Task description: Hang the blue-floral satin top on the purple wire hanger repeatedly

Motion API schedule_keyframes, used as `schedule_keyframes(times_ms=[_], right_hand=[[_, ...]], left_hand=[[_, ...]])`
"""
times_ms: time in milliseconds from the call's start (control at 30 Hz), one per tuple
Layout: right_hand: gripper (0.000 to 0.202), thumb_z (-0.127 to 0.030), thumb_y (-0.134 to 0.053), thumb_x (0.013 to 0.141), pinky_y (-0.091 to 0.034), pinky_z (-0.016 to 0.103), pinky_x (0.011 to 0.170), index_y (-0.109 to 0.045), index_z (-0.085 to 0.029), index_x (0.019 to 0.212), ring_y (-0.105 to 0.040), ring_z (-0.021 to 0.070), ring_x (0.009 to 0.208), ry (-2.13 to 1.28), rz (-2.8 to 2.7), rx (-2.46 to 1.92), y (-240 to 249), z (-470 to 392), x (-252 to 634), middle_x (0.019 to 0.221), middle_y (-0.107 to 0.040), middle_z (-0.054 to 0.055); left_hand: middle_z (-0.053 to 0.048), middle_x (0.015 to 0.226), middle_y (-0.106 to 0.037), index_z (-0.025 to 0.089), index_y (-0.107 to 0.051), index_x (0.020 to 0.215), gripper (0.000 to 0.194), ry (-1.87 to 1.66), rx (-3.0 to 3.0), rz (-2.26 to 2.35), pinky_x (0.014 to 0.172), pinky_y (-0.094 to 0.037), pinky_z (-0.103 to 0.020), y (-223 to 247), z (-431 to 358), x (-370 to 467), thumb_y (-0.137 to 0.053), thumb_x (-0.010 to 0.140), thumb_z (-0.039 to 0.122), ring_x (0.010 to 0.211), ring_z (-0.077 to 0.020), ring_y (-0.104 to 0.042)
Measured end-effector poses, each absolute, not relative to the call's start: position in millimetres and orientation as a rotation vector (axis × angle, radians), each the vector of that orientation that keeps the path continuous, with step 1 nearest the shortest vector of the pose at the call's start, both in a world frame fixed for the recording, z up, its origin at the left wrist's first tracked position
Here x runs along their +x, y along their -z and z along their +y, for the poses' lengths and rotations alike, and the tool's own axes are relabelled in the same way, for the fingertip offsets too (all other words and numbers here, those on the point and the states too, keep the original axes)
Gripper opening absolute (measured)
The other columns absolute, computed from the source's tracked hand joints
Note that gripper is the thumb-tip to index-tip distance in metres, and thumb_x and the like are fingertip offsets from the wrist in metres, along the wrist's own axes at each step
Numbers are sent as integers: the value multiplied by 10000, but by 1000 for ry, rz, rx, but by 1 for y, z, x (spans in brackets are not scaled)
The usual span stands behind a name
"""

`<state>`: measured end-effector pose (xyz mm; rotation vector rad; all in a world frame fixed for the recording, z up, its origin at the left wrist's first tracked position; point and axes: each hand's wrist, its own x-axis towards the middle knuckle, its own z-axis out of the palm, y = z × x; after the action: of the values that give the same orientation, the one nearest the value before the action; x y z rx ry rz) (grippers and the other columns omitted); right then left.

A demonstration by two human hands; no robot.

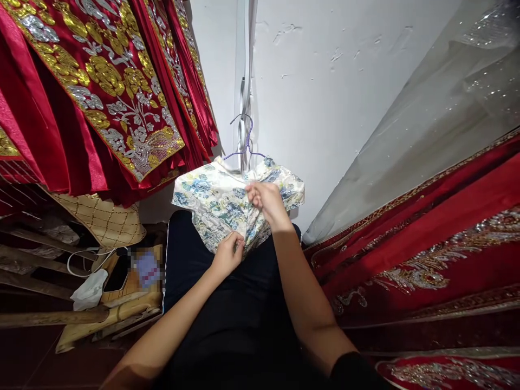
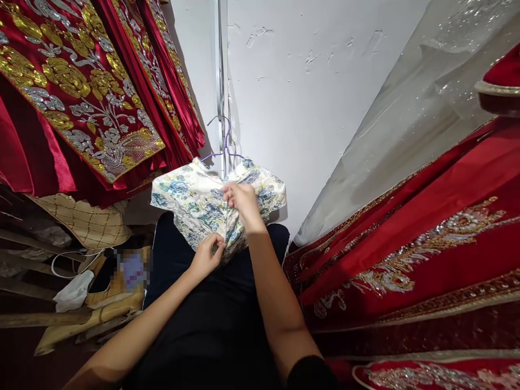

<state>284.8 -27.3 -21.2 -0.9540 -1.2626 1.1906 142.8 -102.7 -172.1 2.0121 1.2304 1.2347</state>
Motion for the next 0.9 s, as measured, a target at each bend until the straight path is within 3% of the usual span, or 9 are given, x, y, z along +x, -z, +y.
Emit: schedule_keyframes(times_ms=[100,200,267,367,467,567,667,800,900], right_hand=[[193,-292,-578,884,-259,188,375,-627,-151,761,-406,51,417,-1167,-1085,-842,-11,-11,272,550,-572,-17],[198,-308,-549,900,-294,179,403,-614,-162,781,-433,54,433,-1124,-1100,-765,-17,-21,261,555,-565,-25],[216,-324,-542,911,-335,181,435,-611,-172,775,-456,61,455,-1086,-1166,-760,-16,-35,260,558,-566,-24],[236,-325,-534,914,-351,191,457,-616,-175,750,-444,68,449,-1000,-1248,-793,-20,-50,265,531,-553,-25],[247,-324,-541,905,-355,200,472,-622,-173,728,-443,71,440,-929,-1345,-788,-29,-52,269,511,-551,-26],[253,-315,-542,893,-345,204,478,-618,-175,697,-449,74,441,-887,-1358,-788,-22,-44,270,498,-549,-29],[252,-285,-548,847,-310,209,459,-615,-171,632,-432,73,420,-906,-1331,-919,10,-38,270,467,-535,-30],[231,-262,-536,773,-306,211,456,-605,-171,572,-422,79,403,-1092,-1260,-1039,55,-42,270,419,-508,-32],[228,-270,-545,758,-317,217,456,-606,-177,559,-429,87,402,-1187,-1303,-1007,65,-51,268,408,-508,-29]], left_hand=[[-47,785,-602,213,-584,824,95,-1151,2067,1144,717,-456,-346,167,-95,144,-528,901,212,760,-216,-585],[-38,736,-613,209,-617,826,91,-1133,2048,1036,685,-471,-349,140,-83,140,-549,882,187,693,-207,-592],[-45,826,-664,207,-645,1002,140,-1218,2012,994,747,-502,-357,105,-74,134,-555,897,184,766,-212,-640],[-40,960,-670,222,-517,1351,427,-1534,1898,948,846,-500,-359,39,-60,126,-583,930,229,879,-205,-656],[-32,892,-665,164,-669,1155,306,-1681,1865,869,864,-479,-354,-17,-50,126,-691,880,296,856,-207,-647],[-36,833,-651,126,-705,900,204,-1621,2183,925,845,-453,-319,-42,-45,130,-627,926,312,829,-182,-618],[-40,849,-663,145,-694,898,191,-1778,2248,1001,795,-435,-278,-42,-41,127,-566,969,269,811,-150,-597],[-15,859,-633,164,-657,876,68,-2141,1492,907,818,-448,-243,-22,-29,86,-632,931,194,824,-116,-569],[34,673,-490,167,-528,809,200,-2061,820,643,798,-493,-245,8,-17,43,-484,1005,175,667,-81,-511]])
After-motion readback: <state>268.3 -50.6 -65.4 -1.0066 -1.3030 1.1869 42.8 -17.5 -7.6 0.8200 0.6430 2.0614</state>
